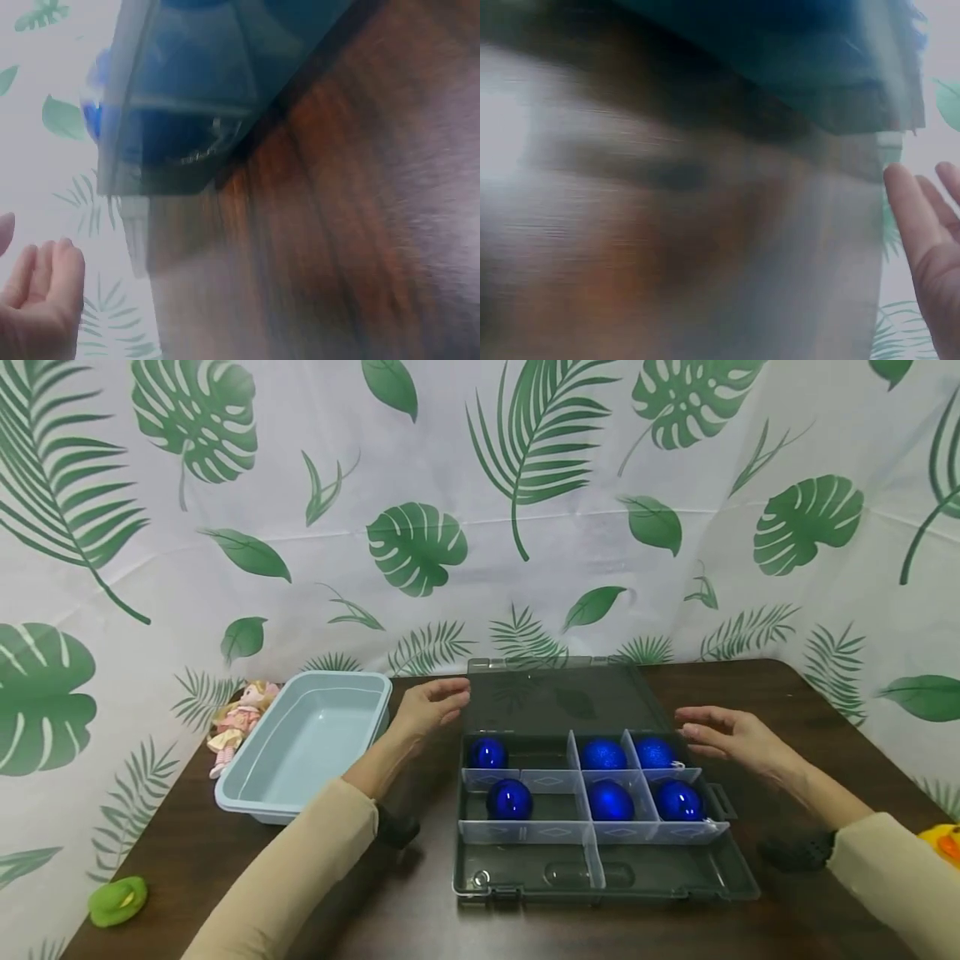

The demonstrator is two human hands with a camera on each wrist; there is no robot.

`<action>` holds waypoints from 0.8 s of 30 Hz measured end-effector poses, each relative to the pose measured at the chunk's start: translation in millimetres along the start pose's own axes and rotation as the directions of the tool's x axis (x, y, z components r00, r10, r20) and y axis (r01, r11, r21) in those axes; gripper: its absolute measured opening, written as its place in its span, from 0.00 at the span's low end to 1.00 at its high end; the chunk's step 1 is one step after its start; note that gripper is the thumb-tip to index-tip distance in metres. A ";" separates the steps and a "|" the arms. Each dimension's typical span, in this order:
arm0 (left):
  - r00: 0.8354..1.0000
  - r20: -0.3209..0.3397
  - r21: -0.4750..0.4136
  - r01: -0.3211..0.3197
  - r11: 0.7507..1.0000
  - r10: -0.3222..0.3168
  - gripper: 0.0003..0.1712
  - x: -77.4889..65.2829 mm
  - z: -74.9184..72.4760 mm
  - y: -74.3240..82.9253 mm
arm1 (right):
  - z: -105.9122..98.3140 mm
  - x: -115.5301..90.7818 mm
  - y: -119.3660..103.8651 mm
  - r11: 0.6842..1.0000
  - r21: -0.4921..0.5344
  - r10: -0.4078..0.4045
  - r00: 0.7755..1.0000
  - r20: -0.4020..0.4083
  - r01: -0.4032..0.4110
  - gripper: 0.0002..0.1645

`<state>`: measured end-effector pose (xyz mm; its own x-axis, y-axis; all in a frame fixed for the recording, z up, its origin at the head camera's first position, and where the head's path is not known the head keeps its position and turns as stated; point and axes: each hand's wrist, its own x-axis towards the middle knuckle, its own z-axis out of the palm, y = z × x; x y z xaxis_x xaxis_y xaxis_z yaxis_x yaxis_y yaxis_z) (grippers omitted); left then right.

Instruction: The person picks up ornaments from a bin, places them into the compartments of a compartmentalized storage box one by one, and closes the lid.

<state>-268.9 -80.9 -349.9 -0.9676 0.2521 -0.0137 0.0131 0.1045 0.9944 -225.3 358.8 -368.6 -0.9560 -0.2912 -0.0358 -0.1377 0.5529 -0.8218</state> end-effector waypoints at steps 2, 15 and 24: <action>0.988 -0.117 -0.136 0.081 0.987 -0.098 0.23 10.6 -2.5 -0.9 | -8.8 10.9 -2.2 0.998 0.041 0.053 0.999 -0.009 -0.052 0.35; 0.961 -0.081 -0.240 0.240 0.941 -0.266 0.31 96.2 -26.9 -79.0 | -27.1 71.2 2.7 0.987 0.036 0.147 0.976 0.161 -0.154 0.35; 0.961 -0.030 -0.263 0.256 0.930 -0.273 0.32 138.3 -36.5 -128.3 | -26.6 78.2 5.0 0.982 0.030 0.170 0.951 0.260 -0.184 0.37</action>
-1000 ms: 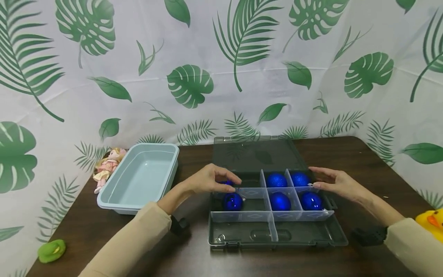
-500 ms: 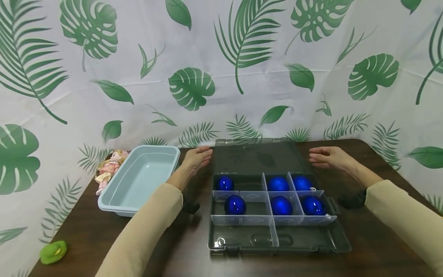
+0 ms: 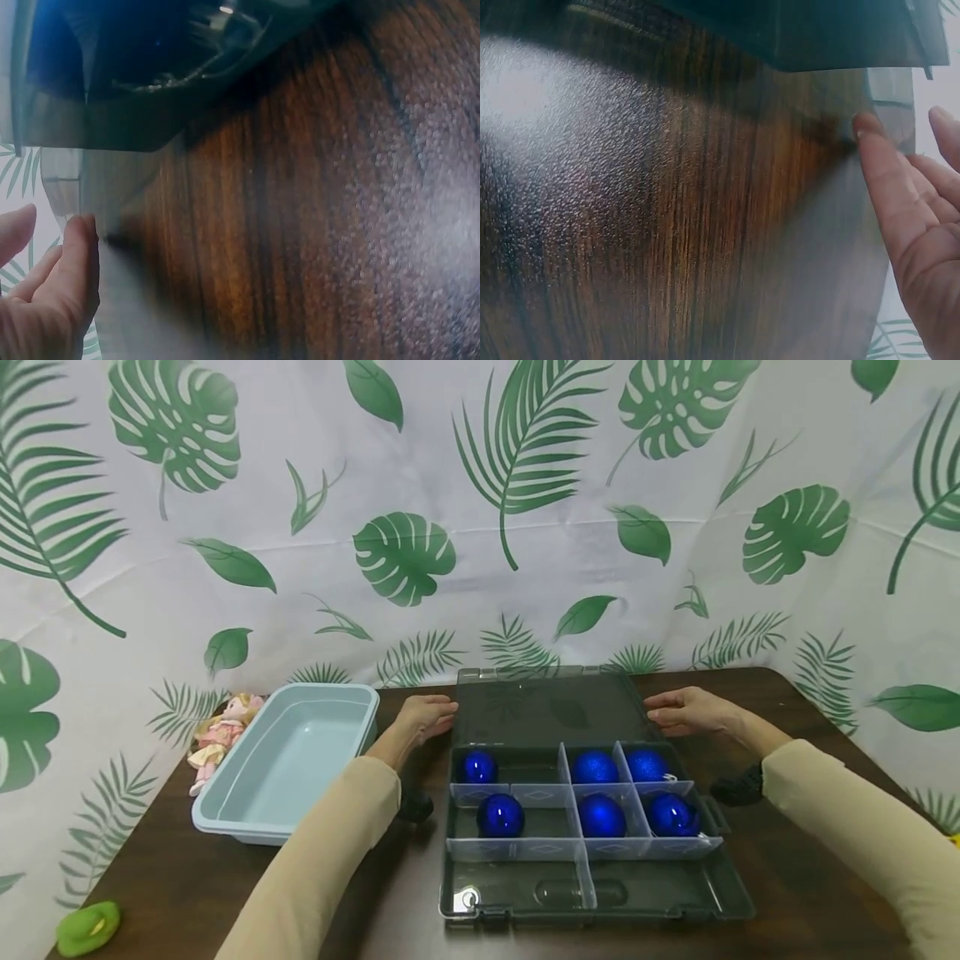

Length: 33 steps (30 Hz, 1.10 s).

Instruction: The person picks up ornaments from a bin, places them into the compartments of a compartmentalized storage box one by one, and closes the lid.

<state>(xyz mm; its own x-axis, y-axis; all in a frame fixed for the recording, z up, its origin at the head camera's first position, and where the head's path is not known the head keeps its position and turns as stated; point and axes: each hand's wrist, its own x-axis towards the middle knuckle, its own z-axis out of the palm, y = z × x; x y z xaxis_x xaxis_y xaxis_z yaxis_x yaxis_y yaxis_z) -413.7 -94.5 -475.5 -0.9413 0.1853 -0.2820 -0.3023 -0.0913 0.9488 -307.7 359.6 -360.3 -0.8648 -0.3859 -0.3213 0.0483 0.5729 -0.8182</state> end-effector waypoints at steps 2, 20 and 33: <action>0.999 -0.034 0.024 0.015 1.000 -0.014 0.30 -4.6 5.6 2.6 | 1.8 0.2 -0.8 1.000 0.003 -0.003 1.000 0.000 0.003 0.37; 0.958 -0.147 0.093 -0.233 0.968 0.245 0.20 -121.8 56.2 84.0 | -1.4 -20.2 -24.0 0.996 0.083 0.004 0.943 -0.332 0.025 0.38; 0.834 -0.132 0.481 -0.419 0.770 0.536 0.15 -172.8 56.6 94.1 | 14.3 -64.9 -29.2 0.969 0.158 -0.119 0.921 -0.371 0.189 0.29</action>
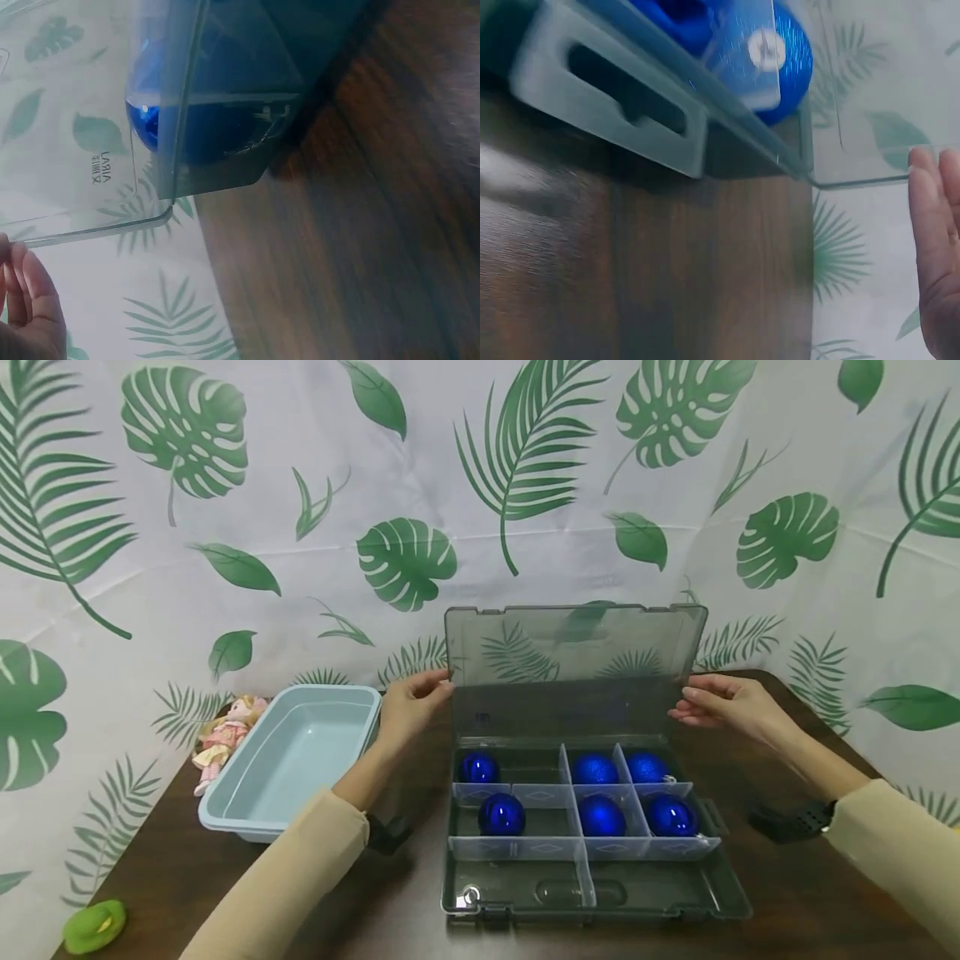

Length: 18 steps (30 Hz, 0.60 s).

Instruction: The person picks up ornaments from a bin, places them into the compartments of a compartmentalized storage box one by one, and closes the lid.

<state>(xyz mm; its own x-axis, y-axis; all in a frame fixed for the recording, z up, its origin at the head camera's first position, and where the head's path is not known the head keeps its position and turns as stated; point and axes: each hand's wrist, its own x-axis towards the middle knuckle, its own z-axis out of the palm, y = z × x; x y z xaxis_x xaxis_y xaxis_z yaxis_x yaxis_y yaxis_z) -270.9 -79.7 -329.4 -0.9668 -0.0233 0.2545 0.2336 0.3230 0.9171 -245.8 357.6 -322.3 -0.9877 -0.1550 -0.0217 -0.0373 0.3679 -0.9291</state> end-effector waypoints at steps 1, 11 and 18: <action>1.000 0.010 -0.007 -0.016 1.000 0.016 0.15 -3.8 -2.3 1.2 | 0.3 -4.6 -0.6 1.000 0.018 -0.006 1.000 0.002 0.006 0.25; 0.975 0.202 -0.061 -0.084 0.995 0.095 0.17 -52.6 -24.4 11.3 | -2.9 -58.3 -4.8 0.965 0.234 -0.172 0.959 0.223 0.118 0.23; 0.947 0.320 -0.004 -0.005 1.000 0.006 0.21 -85.2 -34.8 12.1 | -6.8 -77.9 -2.7 0.992 0.109 0.024 0.953 0.302 -0.059 0.28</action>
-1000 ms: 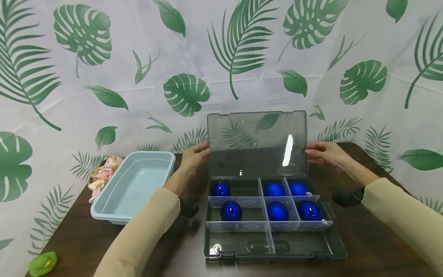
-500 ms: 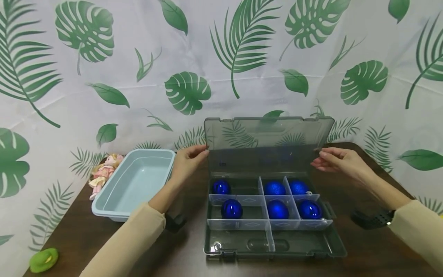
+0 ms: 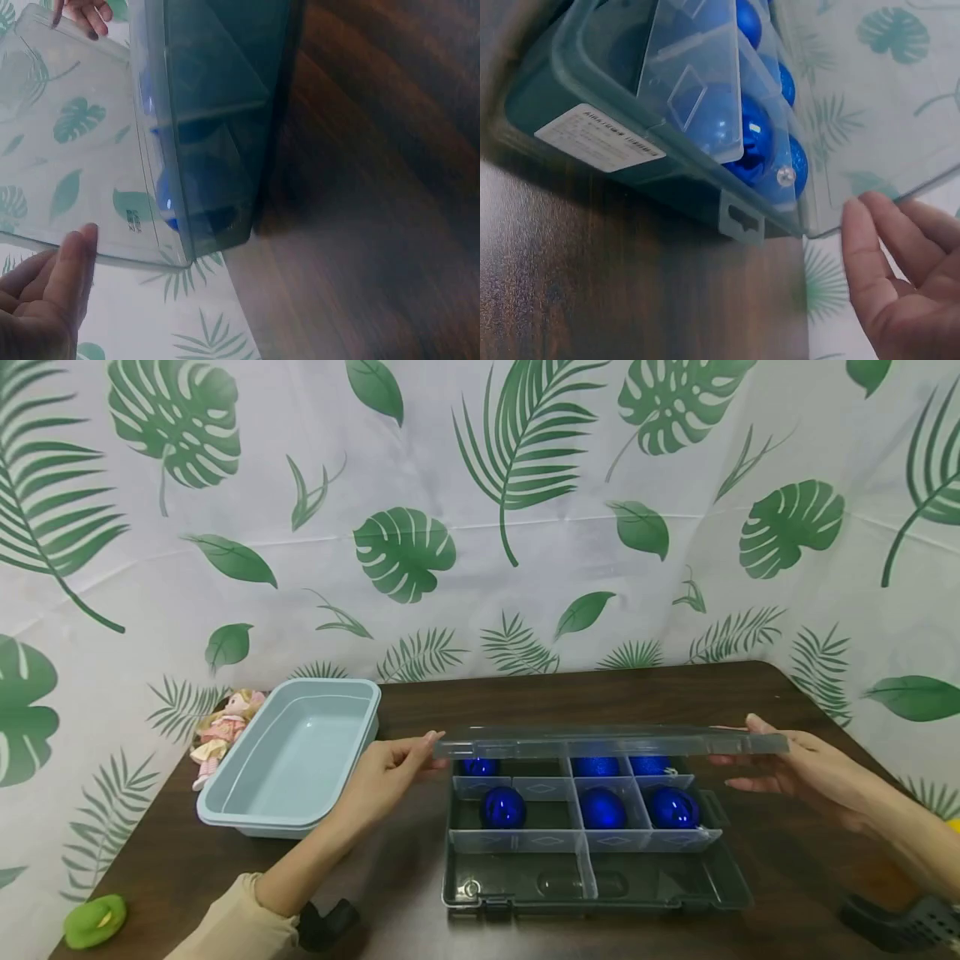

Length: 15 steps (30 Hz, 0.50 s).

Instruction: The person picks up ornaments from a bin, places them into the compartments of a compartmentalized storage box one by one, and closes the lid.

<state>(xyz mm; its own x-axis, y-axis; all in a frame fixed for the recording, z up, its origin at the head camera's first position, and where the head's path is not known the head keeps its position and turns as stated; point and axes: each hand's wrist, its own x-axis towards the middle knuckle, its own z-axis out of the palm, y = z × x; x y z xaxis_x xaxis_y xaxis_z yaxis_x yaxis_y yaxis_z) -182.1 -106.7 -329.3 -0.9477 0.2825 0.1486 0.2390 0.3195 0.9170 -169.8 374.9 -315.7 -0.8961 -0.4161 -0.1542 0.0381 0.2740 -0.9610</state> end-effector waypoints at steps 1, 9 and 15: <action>1.000 0.010 0.004 0.013 1.000 -0.013 0.23 -2.7 0.3 1.1 | -0.3 -0.9 0.5 1.000 -0.010 0.017 1.000 0.003 -0.017 0.28; 0.995 0.077 0.083 0.062 0.995 -0.068 0.29 -6.9 0.4 -1.5 | 6.3 6.3 3.9 0.957 -0.282 0.057 0.998 -0.030 -0.063 0.29; 0.975 0.199 0.098 0.084 0.992 -0.102 0.38 -2.1 1.5 -17.9 | 17.1 21.4 10.4 0.885 -0.455 0.051 0.991 -0.120 -0.101 0.35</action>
<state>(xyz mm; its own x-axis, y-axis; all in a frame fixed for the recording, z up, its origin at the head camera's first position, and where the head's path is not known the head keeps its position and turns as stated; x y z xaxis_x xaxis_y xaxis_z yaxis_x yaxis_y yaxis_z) -184.1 -111.7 -346.6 -0.9061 0.4224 -0.0222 0.1785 0.4295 0.8853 -181.0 354.0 -332.9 -0.9395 -0.2945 -0.1748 -0.0771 0.6792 -0.7299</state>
